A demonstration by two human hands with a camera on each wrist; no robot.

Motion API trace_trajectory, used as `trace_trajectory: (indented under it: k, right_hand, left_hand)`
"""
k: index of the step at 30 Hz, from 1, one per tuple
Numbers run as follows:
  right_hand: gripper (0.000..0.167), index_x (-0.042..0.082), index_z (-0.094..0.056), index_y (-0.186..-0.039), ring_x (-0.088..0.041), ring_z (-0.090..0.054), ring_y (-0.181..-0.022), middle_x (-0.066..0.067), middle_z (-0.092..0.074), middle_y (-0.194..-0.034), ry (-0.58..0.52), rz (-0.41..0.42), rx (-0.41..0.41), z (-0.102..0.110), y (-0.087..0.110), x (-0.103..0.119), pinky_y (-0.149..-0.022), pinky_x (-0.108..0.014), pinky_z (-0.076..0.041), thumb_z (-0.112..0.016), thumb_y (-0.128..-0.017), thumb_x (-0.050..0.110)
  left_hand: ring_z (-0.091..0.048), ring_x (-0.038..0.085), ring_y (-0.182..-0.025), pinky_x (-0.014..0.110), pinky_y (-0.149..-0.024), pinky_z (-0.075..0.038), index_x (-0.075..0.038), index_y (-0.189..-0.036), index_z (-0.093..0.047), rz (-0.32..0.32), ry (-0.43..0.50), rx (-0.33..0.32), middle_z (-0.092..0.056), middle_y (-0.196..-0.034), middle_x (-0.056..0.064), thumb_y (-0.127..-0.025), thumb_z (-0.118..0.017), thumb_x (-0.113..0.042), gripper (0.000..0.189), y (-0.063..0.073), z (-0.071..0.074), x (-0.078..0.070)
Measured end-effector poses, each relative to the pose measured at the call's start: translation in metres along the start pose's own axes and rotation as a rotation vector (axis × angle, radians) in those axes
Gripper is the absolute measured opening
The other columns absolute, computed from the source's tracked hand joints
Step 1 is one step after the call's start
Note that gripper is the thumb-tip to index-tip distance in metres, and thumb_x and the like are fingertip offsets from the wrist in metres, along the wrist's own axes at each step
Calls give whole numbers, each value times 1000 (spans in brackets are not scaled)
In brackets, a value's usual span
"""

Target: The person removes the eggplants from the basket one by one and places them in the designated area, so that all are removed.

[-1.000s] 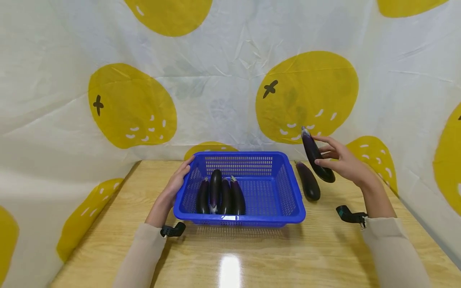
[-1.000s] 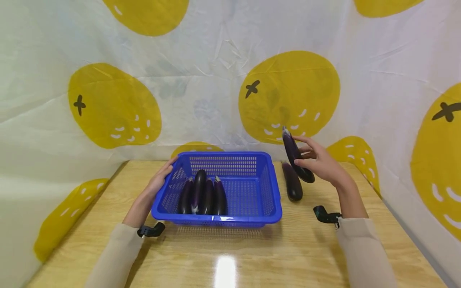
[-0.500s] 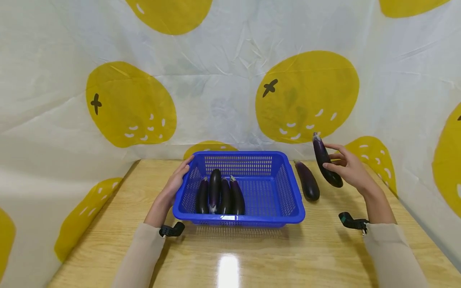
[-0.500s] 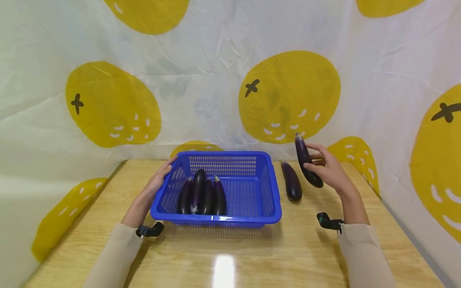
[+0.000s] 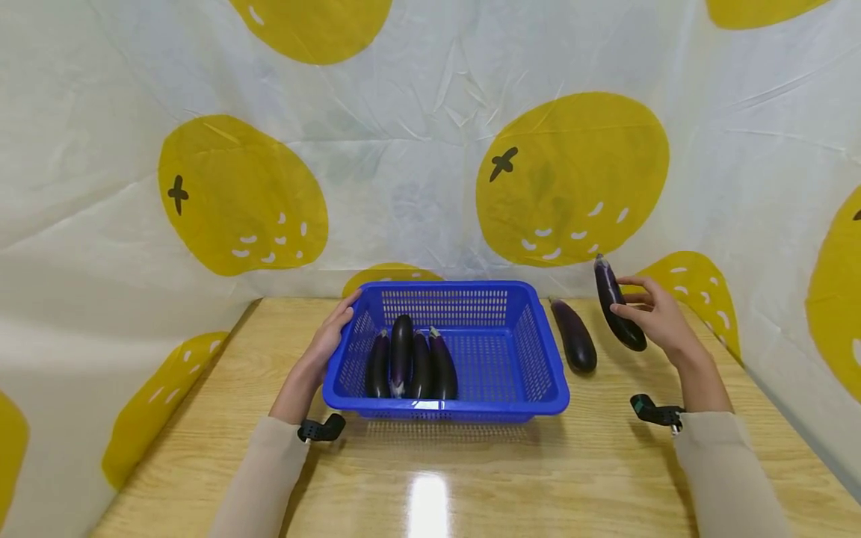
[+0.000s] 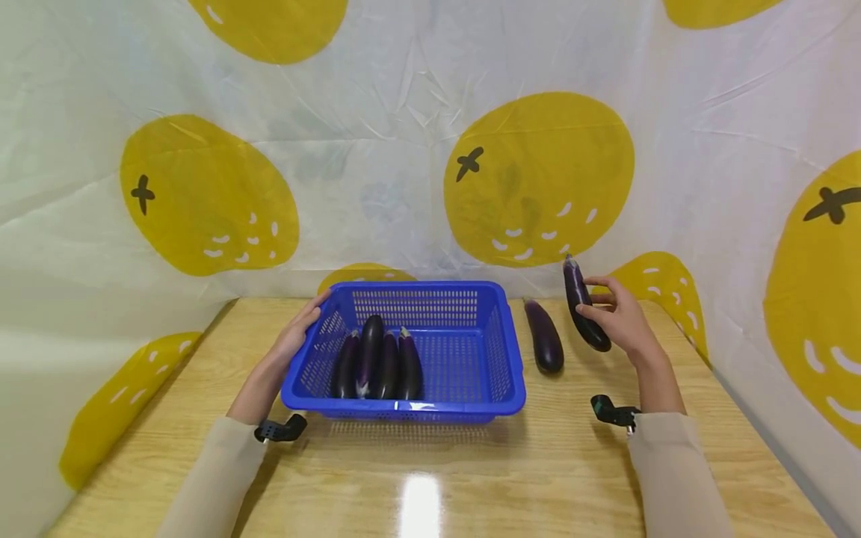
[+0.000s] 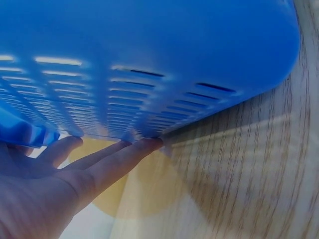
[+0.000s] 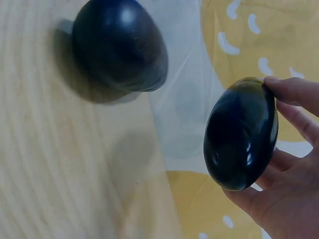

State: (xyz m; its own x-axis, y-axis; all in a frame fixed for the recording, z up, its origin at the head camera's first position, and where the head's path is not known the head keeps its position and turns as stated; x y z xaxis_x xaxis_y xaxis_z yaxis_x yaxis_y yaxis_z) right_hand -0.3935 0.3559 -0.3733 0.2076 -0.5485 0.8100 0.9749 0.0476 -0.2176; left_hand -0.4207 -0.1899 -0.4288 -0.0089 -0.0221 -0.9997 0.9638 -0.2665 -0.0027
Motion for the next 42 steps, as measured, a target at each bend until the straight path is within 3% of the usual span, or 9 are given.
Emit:
trace_trajectory:
  k: [12,16,20,22,29,36,42]
  right_hand:
    - [64,4,-38,-155,14,-49,-99,-34,-45,-149,12,-79,-2,-11,3,-27,-79,-16,-48,-62,-104,33]
    - [66,4,-36,-157,-10,-55,-112,-34,-43,-151,41,-111,27,-17,3,-32,-82,-21,-47,-62,-104,35]
    - [66,0,-36,-156,-40,-52,-126,-36,-40,-153,51,-101,28,-19,0,-34,-78,-13,-46,-62,-104,32]
    - [65,-1,-36,-156,-46,-50,-129,-37,-37,-155,48,-95,33,-21,-1,-34,-76,-11,-45,-61,-105,30]
    - [63,-3,-38,-154,-43,-53,-124,-37,-38,-154,93,-106,35,-25,-1,-41,-75,-9,-45,-60,-105,29]
    - [64,-5,-38,-153,-47,-51,-128,-38,-37,-155,71,-109,40,-28,-2,-44,-76,-9,-44,-61,-105,30]
    - [64,-3,-39,-153,-28,-59,-112,-38,-45,-149,126,-131,47,-27,-2,-48,-75,-13,-46,-60,-105,34]
  left_hand:
    - [-21,37,-158,61,-124,-24,-35,-166,-21,10,-3,-2,-14,-175,3,-115,-21,-34,51,1,2,1]
    - [-24,36,-156,58,-123,-26,-34,-166,-21,14,13,-3,-16,-174,3,-115,-22,-35,51,3,3,0]
    - [-22,35,-157,59,-124,-24,-33,-166,-22,5,19,-4,-15,-175,3,-115,-22,-34,51,2,2,-2]
    - [-20,35,-158,60,-125,-22,-32,-166,-22,-1,20,-3,-15,-175,3,-115,-22,-33,51,1,2,-3]
    - [-16,37,-159,63,-125,-18,-33,-167,-18,-7,1,22,-11,-175,4,-115,-19,-32,52,0,-1,-3]
    - [-20,35,-158,59,-126,-20,-33,-166,-22,5,22,-1,-15,-175,4,-115,-22,-32,51,0,2,-2]
    - [-19,36,-158,62,-125,-20,-33,-166,-21,4,12,8,-14,-175,5,-115,-21,-33,51,0,0,-2]
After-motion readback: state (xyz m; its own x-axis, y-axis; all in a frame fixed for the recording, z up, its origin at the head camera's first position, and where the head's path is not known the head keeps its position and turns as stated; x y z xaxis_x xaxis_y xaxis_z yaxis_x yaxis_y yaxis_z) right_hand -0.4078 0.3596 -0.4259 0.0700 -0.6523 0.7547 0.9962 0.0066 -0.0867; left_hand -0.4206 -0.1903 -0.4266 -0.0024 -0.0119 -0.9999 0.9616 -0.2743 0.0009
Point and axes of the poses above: each hand's wrist, its own y-axis away from the middle knuckle, its own z-axis out of the back of the hand, x = y × z, the point moved 10 cm from there along -y, towards the middle knuckle
